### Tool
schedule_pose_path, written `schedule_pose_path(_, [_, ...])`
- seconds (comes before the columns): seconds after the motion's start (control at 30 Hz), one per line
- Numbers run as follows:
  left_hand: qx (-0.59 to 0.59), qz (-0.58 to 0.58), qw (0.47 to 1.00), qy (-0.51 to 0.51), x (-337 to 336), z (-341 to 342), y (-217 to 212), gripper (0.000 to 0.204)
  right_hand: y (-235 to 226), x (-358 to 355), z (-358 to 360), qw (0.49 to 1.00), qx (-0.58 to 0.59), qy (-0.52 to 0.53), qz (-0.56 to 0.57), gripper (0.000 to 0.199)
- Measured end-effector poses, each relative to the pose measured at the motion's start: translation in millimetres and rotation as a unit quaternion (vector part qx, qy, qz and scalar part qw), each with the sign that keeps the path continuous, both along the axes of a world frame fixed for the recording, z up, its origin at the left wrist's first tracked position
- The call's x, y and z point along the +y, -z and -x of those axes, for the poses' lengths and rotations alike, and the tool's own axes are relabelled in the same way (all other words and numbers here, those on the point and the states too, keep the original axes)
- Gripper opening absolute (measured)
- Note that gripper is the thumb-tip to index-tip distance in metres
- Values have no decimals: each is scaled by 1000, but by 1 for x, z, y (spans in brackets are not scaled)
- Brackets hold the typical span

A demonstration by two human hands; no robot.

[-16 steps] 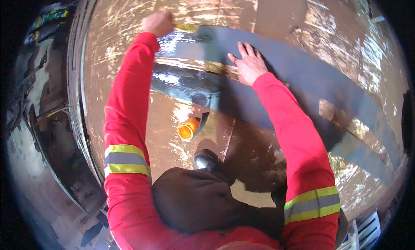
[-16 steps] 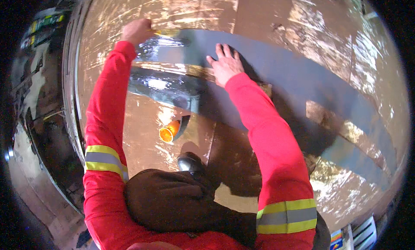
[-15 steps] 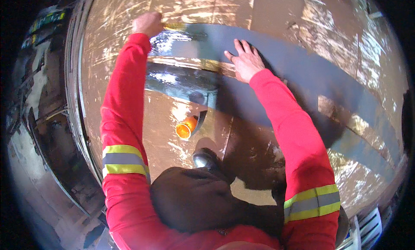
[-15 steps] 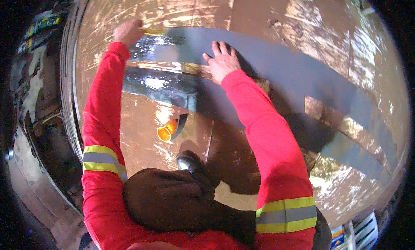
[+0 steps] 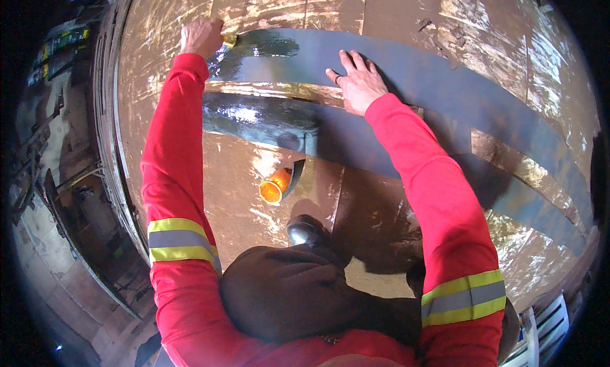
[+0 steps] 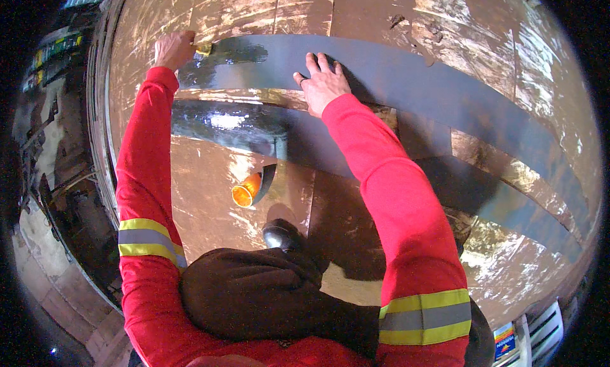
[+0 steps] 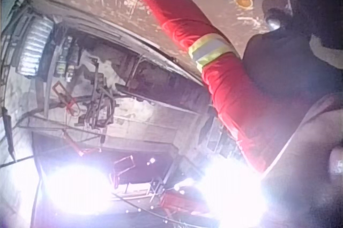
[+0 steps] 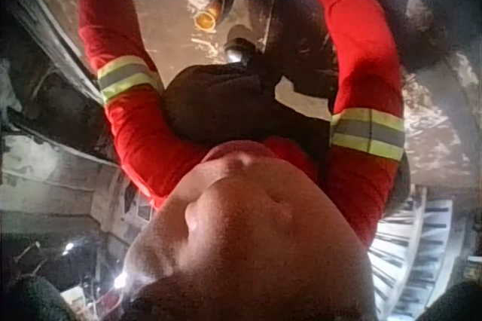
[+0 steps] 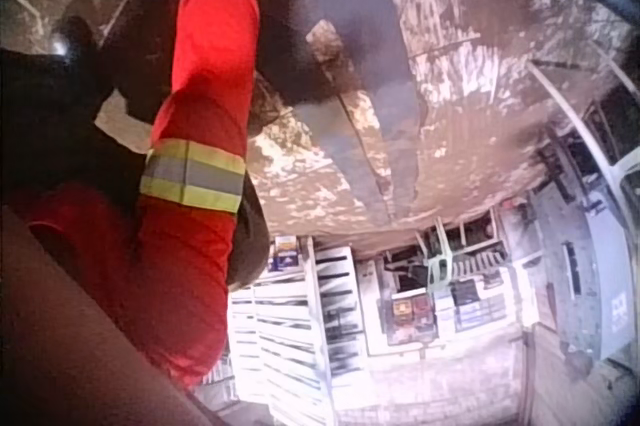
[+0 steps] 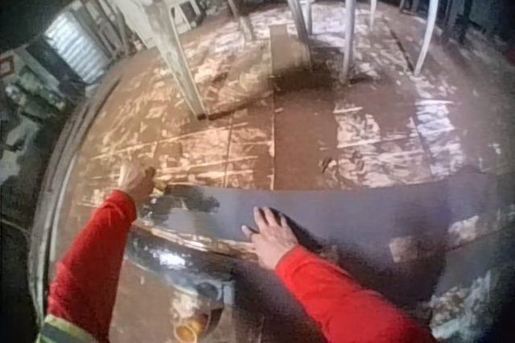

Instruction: The person paints a long, curved wooden board with a yellow paintbrush, dipping it into a small container of dark liquid. The person works on the board while kneeling on a wooden floor in a workshop environment.

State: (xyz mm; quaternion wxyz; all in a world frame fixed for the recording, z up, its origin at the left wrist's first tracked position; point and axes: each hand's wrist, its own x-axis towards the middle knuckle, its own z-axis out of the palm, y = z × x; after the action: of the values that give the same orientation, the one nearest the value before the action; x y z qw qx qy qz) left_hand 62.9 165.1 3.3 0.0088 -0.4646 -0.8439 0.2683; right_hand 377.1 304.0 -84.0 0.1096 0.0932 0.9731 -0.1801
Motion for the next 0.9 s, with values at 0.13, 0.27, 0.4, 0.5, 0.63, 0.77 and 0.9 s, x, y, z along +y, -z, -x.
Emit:
schedule_pose_path(0.13, [-47, -24, 998, 17, 21, -21, -24, 22, 12, -1, -2, 1000, 6, 8, -16, 67])
schedule_pose_path(0.27, [-40, -82, 996, 11, 19, -34, -64, 23, 11, -2, 0, 1000, 9, 11, -14, 62])
schedule_pose_path(0.4, [-79, -76, 994, 19, 33, -76, -70, 27, 19, 1, 1, 1000, 15, 13, -16, 57])
schedule_pose_path(0.5, [-133, -100, 986, -5, 31, -91, -48, 29, 20, -2, 3, 1000, 12, 9, -17, 55])
schedule_pose_path(0.63, [-123, -73, 988, -63, 4, -78, -4, 26, 4, 1, 2, 1000, 1, 4, 27, 57])
schedule_pose_path(0.77, [5, 32, 994, -103, -57, -13, -7, 20, -2, -1, 8, 999, -22, -6, 30, 60])
schedule_pose_path(0.9, [55, 10, 996, -73, -64, -18, -5, 17, 4, -1, 8, 1000, -22, 3, 9, 56])
